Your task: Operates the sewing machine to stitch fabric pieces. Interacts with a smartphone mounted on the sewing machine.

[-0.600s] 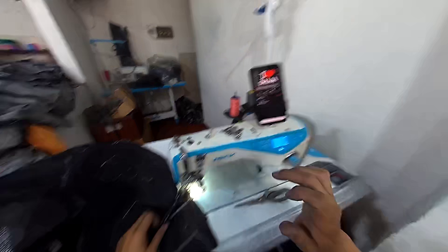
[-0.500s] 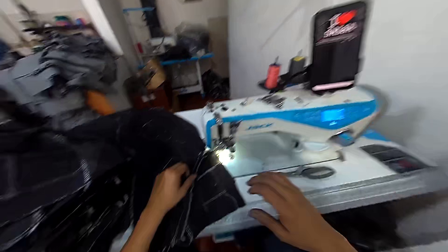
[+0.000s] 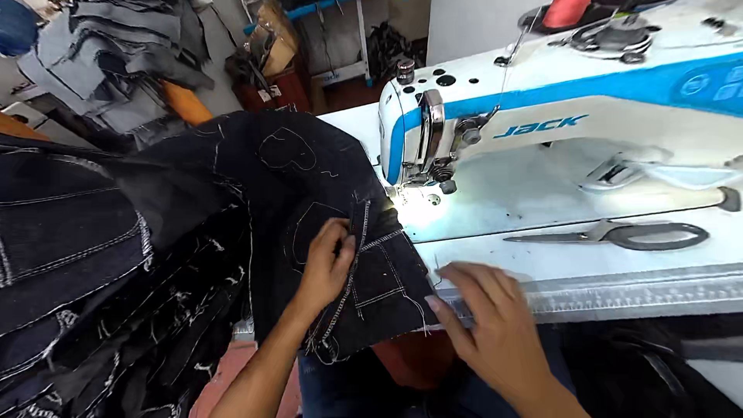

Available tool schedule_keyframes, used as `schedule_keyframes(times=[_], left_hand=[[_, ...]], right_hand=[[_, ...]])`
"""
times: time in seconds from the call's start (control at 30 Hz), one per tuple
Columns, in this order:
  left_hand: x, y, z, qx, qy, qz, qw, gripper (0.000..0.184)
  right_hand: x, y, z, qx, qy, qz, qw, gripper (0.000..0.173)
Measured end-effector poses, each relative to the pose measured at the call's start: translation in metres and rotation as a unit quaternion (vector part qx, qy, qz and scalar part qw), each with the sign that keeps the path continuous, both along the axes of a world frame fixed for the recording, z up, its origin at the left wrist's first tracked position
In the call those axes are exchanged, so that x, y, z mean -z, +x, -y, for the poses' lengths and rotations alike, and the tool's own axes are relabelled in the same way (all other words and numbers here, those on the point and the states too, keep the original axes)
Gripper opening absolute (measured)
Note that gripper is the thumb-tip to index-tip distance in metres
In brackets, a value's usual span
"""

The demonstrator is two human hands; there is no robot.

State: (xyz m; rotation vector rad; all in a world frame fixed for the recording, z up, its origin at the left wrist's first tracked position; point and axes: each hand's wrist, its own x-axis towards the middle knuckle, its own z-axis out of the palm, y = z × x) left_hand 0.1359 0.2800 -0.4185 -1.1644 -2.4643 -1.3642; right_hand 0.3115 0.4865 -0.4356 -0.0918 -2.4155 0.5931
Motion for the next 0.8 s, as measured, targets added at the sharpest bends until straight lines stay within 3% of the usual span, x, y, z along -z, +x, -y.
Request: schedule_keyframes(times=[0.07, 0.17, 0.23, 0.3, 0.4, 0.47, 0.5, 0.53, 0.6, 0.63, 0.7, 0.8], left_hand=[[0.000, 0.000, 0.002, 0.009, 0.032, 0.007, 0.999, 0.026], [-0.003, -0.004, 0.001, 0.030, 0.043, -0.013, 0.999, 0.028], [-0.003, -0.012, 0.002, 0.026, 0.041, -0.022, 0.999, 0.025], [-0.005, -0.018, 0.005, 0.018, 0.024, -0.025, 0.999, 0.023], [-0.007, -0.020, 0.008, 0.020, 0.013, -0.023, 0.999, 0.023], [-0.008, -0.020, 0.007, 0.034, -0.007, -0.039, 0.999, 0.021], [-0.007, -0.019, 0.006, 0.046, -0.033, -0.063, 0.996, 0.019], [-0.006, -0.018, 0.005, 0.059, -0.070, -0.097, 0.991, 0.018], [-0.008, -0.015, 0.001, 0.079, -0.152, -0.185, 0.968, 0.018], [-0.012, -0.013, -0.002, 0.083, -0.188, -0.217, 0.954, 0.019], [-0.024, -0.008, -0.007, 0.087, -0.251, -0.231, 0.936, 0.017], [-0.051, -0.007, -0.013, 0.076, -0.265, -0.237, 0.931, 0.011]], right_hand=[[-0.002, -0.004, -0.004, 0.019, -0.017, 0.043, 0.999, 0.067], [-0.013, -0.020, 0.007, -0.090, -0.174, 0.100, 0.976, 0.053], [-0.025, -0.026, 0.016, -0.167, -0.390, 0.118, 0.898, 0.050], [-0.040, -0.027, 0.024, -0.192, -0.599, 0.128, 0.767, 0.052], [-0.051, -0.019, 0.024, -0.255, -0.681, 0.227, 0.648, 0.065], [-0.049, -0.009, 0.023, -0.314, -0.680, 0.250, 0.614, 0.070], [-0.046, -0.002, 0.020, -0.315, -0.656, 0.250, 0.638, 0.069], [-0.044, 0.007, 0.015, -0.285, -0.604, 0.248, 0.702, 0.065], [-0.037, 0.018, 0.001, -0.162, -0.399, 0.199, 0.880, 0.054], [-0.030, 0.016, -0.006, -0.105, -0.275, 0.149, 0.944, 0.049], [-0.021, 0.000, -0.018, -0.075, -0.085, 0.062, 0.992, 0.041], [-0.017, -0.042, -0.029, -0.168, 0.075, 0.032, 0.982, 0.041]])
